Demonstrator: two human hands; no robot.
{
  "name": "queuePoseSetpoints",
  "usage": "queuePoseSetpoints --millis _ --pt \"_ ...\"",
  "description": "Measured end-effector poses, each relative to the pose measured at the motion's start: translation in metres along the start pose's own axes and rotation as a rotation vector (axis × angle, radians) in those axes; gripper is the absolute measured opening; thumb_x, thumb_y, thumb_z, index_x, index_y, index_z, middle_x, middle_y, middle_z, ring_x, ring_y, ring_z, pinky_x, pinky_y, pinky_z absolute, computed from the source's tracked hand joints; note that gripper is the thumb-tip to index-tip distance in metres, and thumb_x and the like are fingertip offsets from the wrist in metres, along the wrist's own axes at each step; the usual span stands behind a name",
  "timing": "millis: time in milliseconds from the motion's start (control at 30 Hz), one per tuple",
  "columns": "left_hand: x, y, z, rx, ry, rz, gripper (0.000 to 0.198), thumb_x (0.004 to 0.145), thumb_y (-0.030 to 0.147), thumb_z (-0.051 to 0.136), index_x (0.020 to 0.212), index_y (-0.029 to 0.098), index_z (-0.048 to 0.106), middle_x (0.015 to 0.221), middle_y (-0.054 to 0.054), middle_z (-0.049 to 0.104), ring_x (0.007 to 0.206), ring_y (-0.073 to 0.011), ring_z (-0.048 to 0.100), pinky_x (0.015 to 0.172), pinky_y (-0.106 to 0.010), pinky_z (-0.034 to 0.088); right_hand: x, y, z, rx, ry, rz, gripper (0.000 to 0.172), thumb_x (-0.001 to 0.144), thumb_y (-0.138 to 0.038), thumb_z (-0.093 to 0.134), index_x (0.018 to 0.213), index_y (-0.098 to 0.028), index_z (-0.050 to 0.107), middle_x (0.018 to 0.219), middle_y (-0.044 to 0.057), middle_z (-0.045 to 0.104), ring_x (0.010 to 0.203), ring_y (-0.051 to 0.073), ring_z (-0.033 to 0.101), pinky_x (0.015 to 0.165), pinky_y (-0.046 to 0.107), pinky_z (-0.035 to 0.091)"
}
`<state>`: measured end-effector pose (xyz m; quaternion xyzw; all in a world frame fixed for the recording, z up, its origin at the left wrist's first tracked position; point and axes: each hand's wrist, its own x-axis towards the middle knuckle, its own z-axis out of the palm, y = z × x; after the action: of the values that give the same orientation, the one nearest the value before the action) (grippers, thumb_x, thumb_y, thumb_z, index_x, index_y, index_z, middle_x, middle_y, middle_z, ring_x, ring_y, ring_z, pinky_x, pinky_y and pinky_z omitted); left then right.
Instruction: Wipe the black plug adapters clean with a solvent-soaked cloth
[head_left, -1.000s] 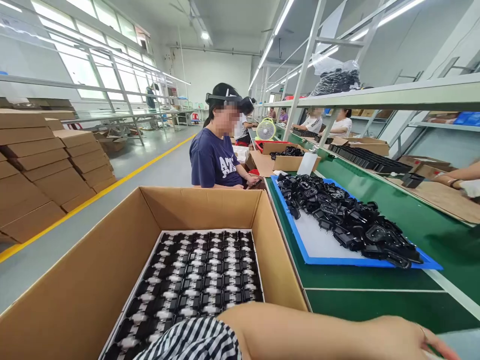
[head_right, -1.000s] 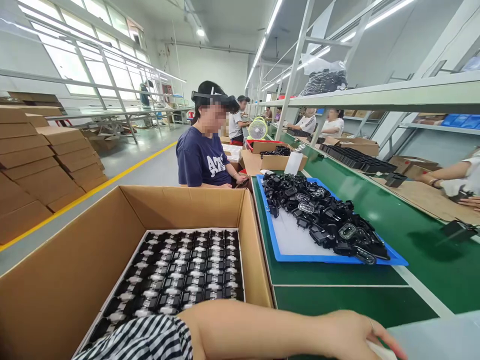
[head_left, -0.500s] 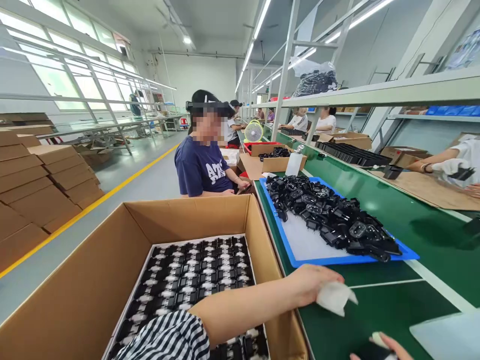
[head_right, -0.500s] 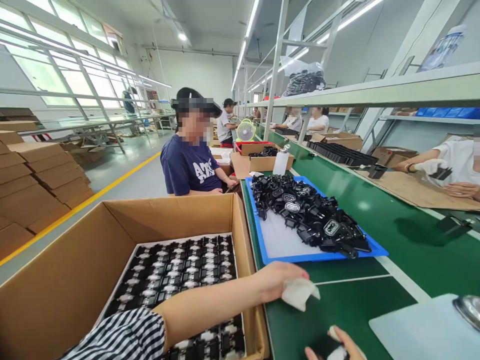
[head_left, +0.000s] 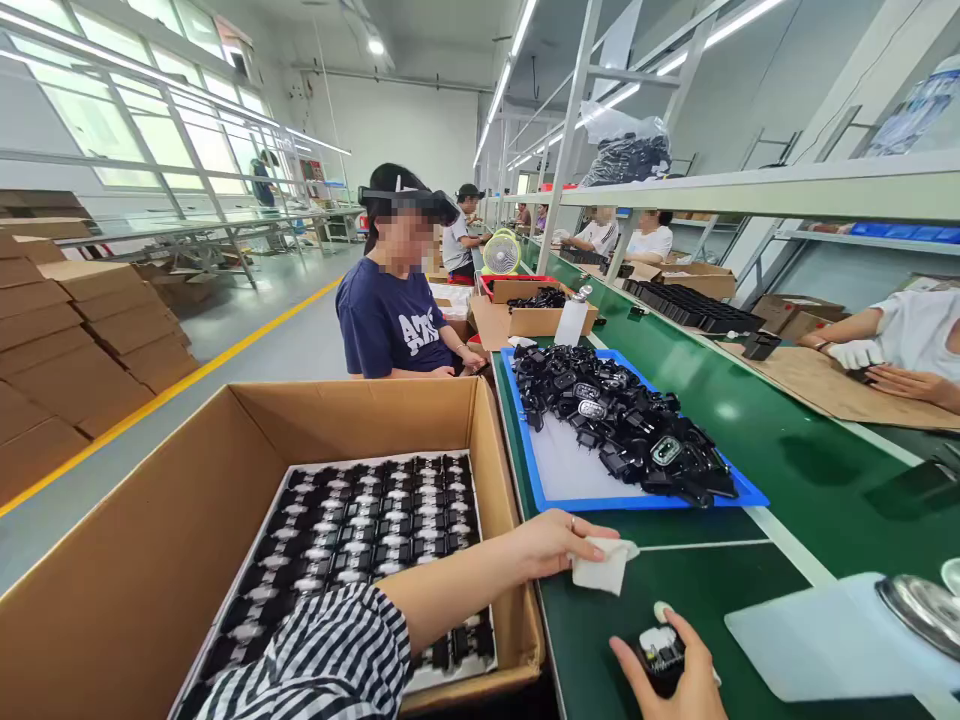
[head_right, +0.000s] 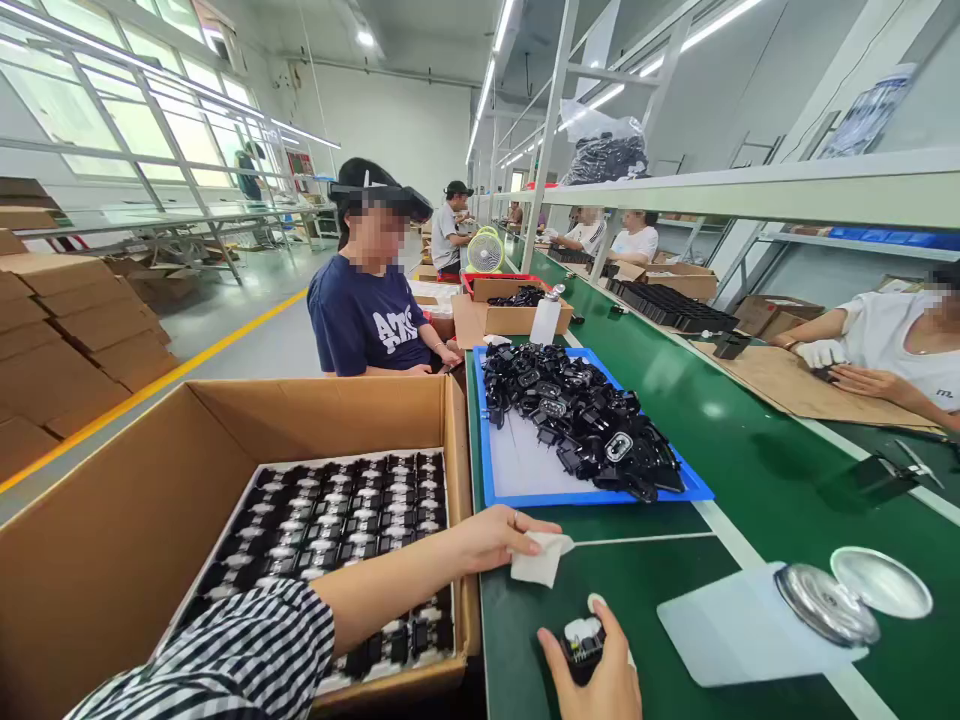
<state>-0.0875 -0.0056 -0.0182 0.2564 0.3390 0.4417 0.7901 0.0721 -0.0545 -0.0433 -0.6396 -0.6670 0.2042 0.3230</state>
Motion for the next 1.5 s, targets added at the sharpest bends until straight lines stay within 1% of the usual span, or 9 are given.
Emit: queuePoseSetpoints --millis 133,267,433,633,767,933,1133,1333,1500 --pt "-0.002 0.0 0.003 0.031 -0.011 0.063 0.024 0.046 0.01 0.065 0.07 0.011 0.06 0.062 -0.002 0.057 0.054 -0.0096 0.051 0.06 -0.024 0.036 -0.002 -0.008 -0.008 -0.001 0.097 -0.17 0.068 0.062 -0.058 0.04 0.107 -0.008 0.034 0.106 0.019 0.041 0.097 0.033 0.038 0.075 0.045 0.035" --pt "0.0 0.004 0.006 0.149 -0.004 0.059 0.022 0.048 0.011 0.065 0.07 0.012 0.058 0.061 0.0 0.057 0.054 -0.0092 0.052 0.059 -0.023 0.037 -0.007 -0.019 -0.02 0.051 0.24 -0.246 0.054 0.07 -0.048 0.037 0.108 -0.009 0.033 0.11 0.017 0.038 0.103 0.027 0.033 0.084 0.043 0.028" --pt "-0.001 0.004 0.013 0.275 -0.024 0.128 0.025 0.044 0.014 0.068 0.063 0.012 0.052 0.056 0.002 0.055 0.051 -0.0079 0.05 0.054 -0.021 0.036 0.001 -0.031 -0.038 0.324 0.116 -0.046 0.044 0.067 -0.044 0.043 0.101 -0.016 0.039 0.101 0.01 0.046 0.087 0.021 0.045 0.071 0.035 0.039" --pt "-0.008 -0.002 0.033 0.464 -0.205 0.251 0.027 0.048 0.023 0.066 0.066 0.011 0.05 0.06 0.0 0.054 0.054 -0.0081 0.05 0.056 -0.022 0.037 0.018 -0.049 -0.043 0.553 -0.143 0.068 0.042 0.058 -0.042 0.054 0.09 -0.016 0.048 0.088 0.007 0.053 0.075 0.018 0.05 0.063 0.03 0.041" --pt "-0.01 -0.002 0.04 0.757 -0.2 0.349 0.044 0.045 0.027 0.067 0.082 0.013 0.049 0.08 -0.005 0.055 0.071 -0.0129 0.051 0.064 -0.025 0.038 0.022 -0.046 -0.052 0.638 0.021 0.038 0.029 0.062 -0.041 0.05 0.077 -0.017 0.049 0.077 0.004 0.055 0.067 0.016 0.051 0.059 0.028 0.041" --pt "-0.008 -0.013 0.033 1.281 -0.276 0.234 0.079 0.04 0.036 0.067 0.11 0.016 0.037 0.108 -0.008 0.046 0.083 -0.0188 0.049 0.07 -0.028 0.039 0.022 -0.031 -0.07 0.09 0.037 0.017 0.024 0.071 -0.033 0.039 0.082 -0.017 0.052 0.064 0.003 0.054 0.055 0.015 0.049 0.048 0.024 0.036" --pt "-0.003 -0.023 0.032 1.409 -0.29 0.271 0.066 0.048 0.035 0.063 0.107 0.017 0.04 0.093 -0.003 0.054 0.08 -0.0196 0.051 0.066 -0.027 0.039 0.017 -0.028 -0.053 -0.504 -0.02 -0.122 0.02 0.073 -0.026 0.04 0.087 -0.018 0.053 0.067 0.005 0.053 0.058 0.018 0.049 0.049 0.025 0.036" --pt "-0.013 -0.03 0.043 1.565 -0.051 0.309 0.054 0.048 0.048 0.058 0.09 0.015 0.047 0.084 -0.004 0.054 0.074 -0.0197 0.052 0.058 -0.027 0.039 0.017 -0.024 -0.042 -0.491 -0.025 -0.341 0.026 0.076 -0.019 0.035 0.085 -0.021 0.059 0.073 0.006 0.052 0.068 0.018 0.049 0.059 0.026 0.04" --pt "-0.014 -0.03 0.044 1.567 -0.029 0.307 0.046 0.048 0.045 0.058 0.086 0.019 0.048 0.08 0.0 0.055 0.072 -0.0176 0.052 0.057 -0.025 0.039 0.01 -0.016 -0.047 -0.365 -0.073 -0.444 0.025 0.074 -0.017 0.035 0.079 -0.021 0.06 0.071 0.005 0.051 0.065 0.015 0.048 0.059 0.025 0.041"
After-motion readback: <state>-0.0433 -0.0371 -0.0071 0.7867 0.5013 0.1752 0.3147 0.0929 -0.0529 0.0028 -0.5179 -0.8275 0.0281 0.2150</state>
